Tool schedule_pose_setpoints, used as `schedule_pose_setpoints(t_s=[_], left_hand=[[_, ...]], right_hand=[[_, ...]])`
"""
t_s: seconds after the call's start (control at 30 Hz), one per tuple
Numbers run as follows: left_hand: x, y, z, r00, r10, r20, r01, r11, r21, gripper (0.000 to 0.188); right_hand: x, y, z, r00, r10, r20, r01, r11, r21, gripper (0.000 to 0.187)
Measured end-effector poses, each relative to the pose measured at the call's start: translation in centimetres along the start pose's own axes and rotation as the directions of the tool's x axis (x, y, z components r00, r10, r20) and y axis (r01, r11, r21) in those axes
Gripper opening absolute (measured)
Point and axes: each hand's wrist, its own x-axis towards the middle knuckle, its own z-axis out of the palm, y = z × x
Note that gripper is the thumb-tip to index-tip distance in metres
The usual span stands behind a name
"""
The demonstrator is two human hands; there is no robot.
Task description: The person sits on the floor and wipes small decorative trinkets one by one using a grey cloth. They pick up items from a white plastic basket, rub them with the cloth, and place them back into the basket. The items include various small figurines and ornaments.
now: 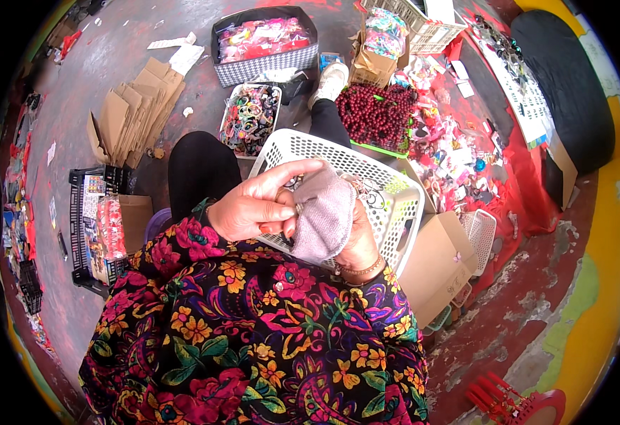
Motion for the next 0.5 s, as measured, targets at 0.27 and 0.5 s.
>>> schedule_pose_setpoints(t_s=[0.27,0.5], left_hand=[[0.0,0.5,0.1,1.0,0.017,0.022,-0.019,0.991,0.13,0.065],[-0.6,1.6,1.1,0.983,0.182,0.022,-0.104,0.453,0.885,0.075]], right_hand=[[0.1,0.1,-0.4,1.0,-0.019,0.01,0.018,0.998,0.058,0.029],[-0.2,0.4,-1.9,0.984,-0.088,0.158,0.17,0.743,-0.647,0.037]])
